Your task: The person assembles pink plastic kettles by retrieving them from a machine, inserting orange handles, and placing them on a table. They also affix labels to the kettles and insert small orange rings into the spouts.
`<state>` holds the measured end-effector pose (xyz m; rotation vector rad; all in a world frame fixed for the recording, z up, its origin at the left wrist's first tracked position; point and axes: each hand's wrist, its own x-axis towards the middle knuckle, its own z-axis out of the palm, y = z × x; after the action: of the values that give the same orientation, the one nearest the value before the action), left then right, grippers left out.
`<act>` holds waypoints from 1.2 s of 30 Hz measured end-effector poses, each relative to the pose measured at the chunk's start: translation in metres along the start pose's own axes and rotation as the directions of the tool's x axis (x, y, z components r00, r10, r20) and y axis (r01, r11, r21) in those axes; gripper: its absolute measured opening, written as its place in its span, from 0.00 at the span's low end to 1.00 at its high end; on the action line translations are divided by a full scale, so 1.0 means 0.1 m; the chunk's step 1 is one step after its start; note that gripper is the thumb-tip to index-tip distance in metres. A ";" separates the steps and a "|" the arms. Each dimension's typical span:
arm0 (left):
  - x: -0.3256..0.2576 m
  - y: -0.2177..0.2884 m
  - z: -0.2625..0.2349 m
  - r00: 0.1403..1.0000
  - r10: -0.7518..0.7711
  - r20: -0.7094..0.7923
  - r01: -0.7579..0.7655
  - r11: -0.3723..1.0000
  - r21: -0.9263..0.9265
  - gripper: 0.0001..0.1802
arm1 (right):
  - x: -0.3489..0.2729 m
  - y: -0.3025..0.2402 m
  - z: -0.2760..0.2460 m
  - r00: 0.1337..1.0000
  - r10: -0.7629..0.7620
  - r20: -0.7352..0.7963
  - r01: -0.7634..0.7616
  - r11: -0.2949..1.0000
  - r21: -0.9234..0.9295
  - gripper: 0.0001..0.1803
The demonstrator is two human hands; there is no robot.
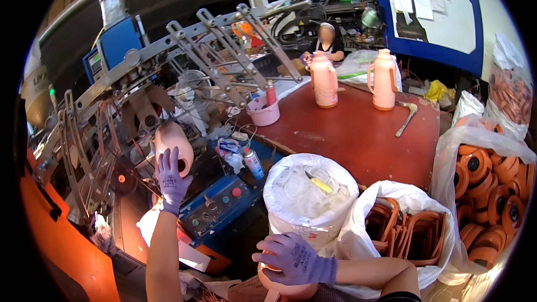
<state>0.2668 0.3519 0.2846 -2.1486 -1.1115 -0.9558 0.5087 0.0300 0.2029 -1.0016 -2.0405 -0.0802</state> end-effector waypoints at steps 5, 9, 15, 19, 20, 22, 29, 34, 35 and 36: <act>-0.04 0.11 0.12 1.000 -0.012 -0.019 0.015 0.980 0.197 0.42 | -0.01 -0.05 0.02 0.999 -0.013 -0.034 0.014 1.000 0.014 0.19; -0.03 -0.01 0.18 0.997 0.036 0.070 -0.051 0.974 0.222 0.37 | 0.01 -0.08 -0.09 1.000 0.021 0.014 -0.021 1.000 -0.012 0.19; 0.01 -0.06 0.28 0.991 0.132 0.024 -0.134 0.955 0.265 0.22 | 0.07 -0.05 -0.29 0.993 0.100 0.063 -0.096 0.993 -0.067 0.19; 0.01 -0.10 0.22 0.980 0.200 0.015 -0.197 0.946 0.256 0.22 | 0.09 0.04 -0.23 0.990 0.123 0.063 -0.119 0.991 -0.056 0.20; 0.03 -0.11 0.20 0.976 0.219 0.016 -0.216 0.945 0.245 0.23 | 0.10 0.05 -0.21 0.989 0.131 0.064 -0.129 0.991 -0.039 0.20; 0.04 -0.15 0.19 0.969 0.247 0.023 -0.245 0.942 0.230 0.25 | 0.14 0.08 -0.15 0.987 0.150 0.057 -0.150 0.989 -0.002 0.21; 0.07 -0.26 0.13 0.954 0.288 0.085 -0.300 0.927 0.224 0.26 | 0.31 0.26 0.09 0.987 0.131 0.089 -0.132 0.991 -0.001 0.23; 0.12 -0.23 0.23 0.944 0.299 0.142 -0.327 0.907 0.264 0.24 | 0.43 0.24 0.13 0.944 0.311 0.112 -0.266 0.916 -0.299 0.25; 0.13 -0.18 0.19 0.926 0.287 0.245 -0.363 0.855 0.371 0.24 | 0.36 0.39 0.15 0.943 0.314 0.107 -0.283 0.930 -0.234 0.25; 0.14 -0.14 0.14 0.930 0.249 0.269 -0.338 0.868 0.365 0.25 | 0.25 0.54 0.15 0.928 0.352 0.121 -0.326 0.926 -0.191 0.25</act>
<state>0.2654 0.3761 0.2888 -2.0204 -0.9369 -0.3216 0.5273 0.0884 0.1955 -1.4975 -1.9881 0.0098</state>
